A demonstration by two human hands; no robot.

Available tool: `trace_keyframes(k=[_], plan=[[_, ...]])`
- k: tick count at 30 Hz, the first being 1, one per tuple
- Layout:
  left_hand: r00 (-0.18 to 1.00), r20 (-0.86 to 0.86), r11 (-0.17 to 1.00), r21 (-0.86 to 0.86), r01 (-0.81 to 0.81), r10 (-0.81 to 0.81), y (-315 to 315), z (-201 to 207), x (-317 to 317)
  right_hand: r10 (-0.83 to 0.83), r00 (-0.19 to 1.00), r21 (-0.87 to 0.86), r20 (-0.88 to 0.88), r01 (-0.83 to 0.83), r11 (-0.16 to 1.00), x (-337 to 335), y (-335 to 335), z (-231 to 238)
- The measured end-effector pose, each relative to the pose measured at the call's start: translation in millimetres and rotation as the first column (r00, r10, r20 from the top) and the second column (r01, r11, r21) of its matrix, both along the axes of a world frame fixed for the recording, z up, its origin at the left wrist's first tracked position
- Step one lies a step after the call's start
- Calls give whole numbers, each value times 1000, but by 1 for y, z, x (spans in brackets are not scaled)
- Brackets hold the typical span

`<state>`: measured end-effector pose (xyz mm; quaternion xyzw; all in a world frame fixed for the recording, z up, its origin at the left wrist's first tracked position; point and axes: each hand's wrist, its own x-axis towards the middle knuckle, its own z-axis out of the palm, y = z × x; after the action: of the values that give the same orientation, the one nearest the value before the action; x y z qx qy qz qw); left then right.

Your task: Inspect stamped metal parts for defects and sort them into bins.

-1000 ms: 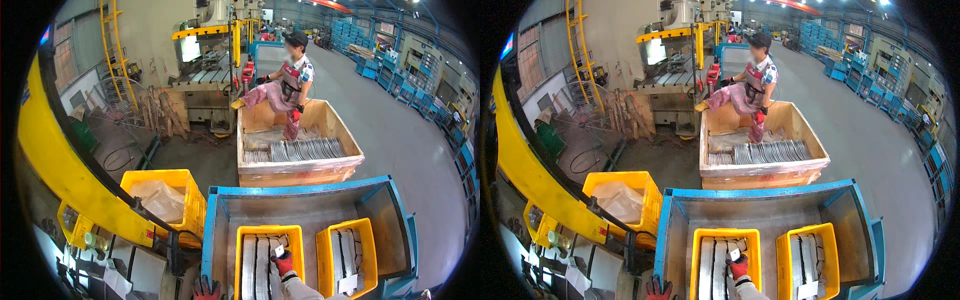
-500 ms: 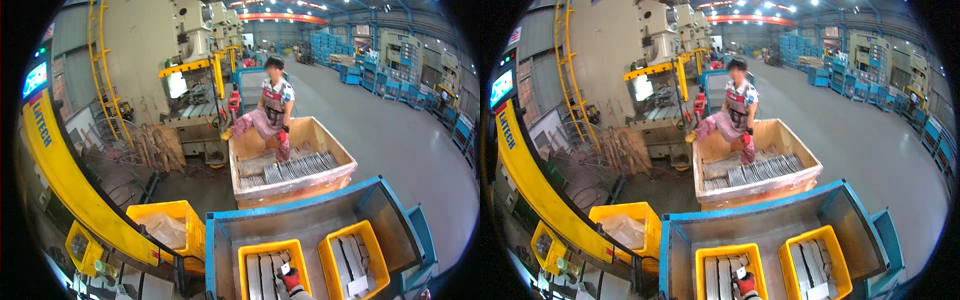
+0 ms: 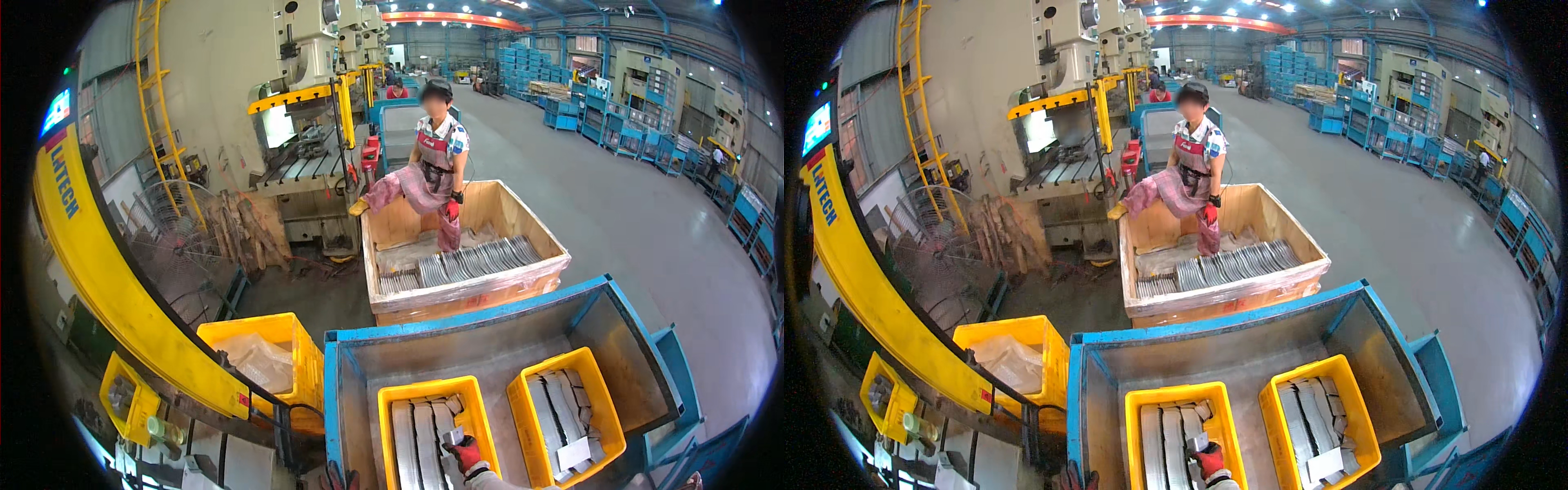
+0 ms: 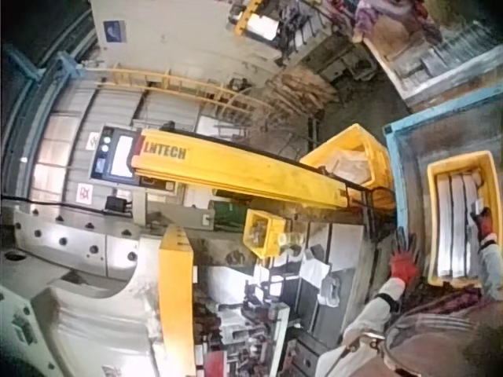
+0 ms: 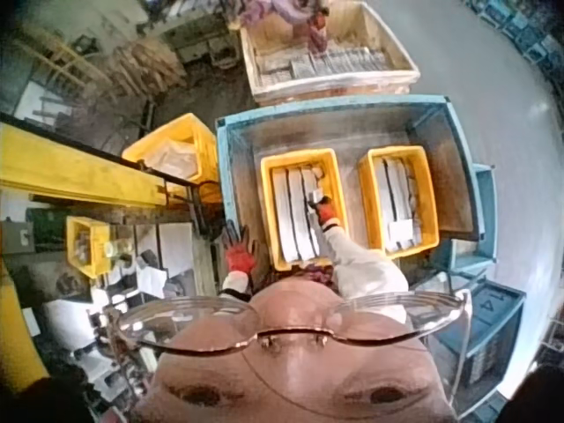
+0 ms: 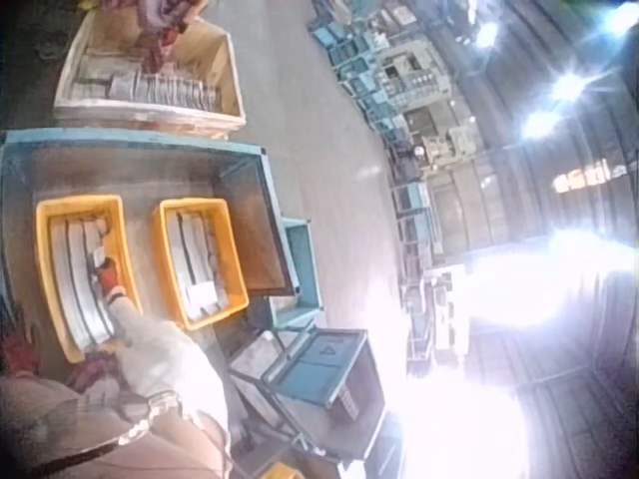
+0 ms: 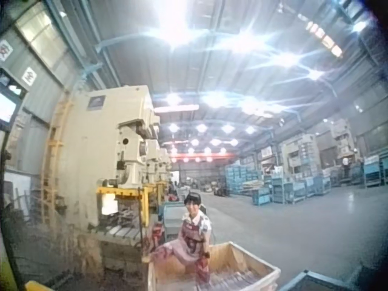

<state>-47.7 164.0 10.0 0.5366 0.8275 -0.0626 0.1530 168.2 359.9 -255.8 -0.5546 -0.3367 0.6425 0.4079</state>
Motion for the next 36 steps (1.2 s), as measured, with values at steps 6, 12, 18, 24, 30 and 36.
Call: trace_keyframes(k=[6, 12, 18, 24, 30, 36], plan=[[998, -63, 999, 36, 24, -22, -5, -24, -8, 23, 1000, -75, 16, -22, 997, -4, -3, 21], [1000, -24, 1000, 21, -16, 16, -3, -20, -7, -23, 1000, -44, -2, 23, 999, -4, -13, 36], [998, -58, 991, 130, 37, -30, -12, -31, -10, -45, 999, 38, -5, 45, 998, 0, -22, 28], [999, -16, 971, 236, 40, -37, -13, -35, -11, -15, 998, 19, 53, 14, 1000, 6, -28, 34], [999, -38, 994, 108, 16, -12, -10, -30, -10, 11, 998, -48, -59, -14, 999, 13, -25, 20], [999, -47, 998, 65, 3, 0, -12, -34, -12, 31, 998, -64, 58, -28, 998, 5, -25, 6]])
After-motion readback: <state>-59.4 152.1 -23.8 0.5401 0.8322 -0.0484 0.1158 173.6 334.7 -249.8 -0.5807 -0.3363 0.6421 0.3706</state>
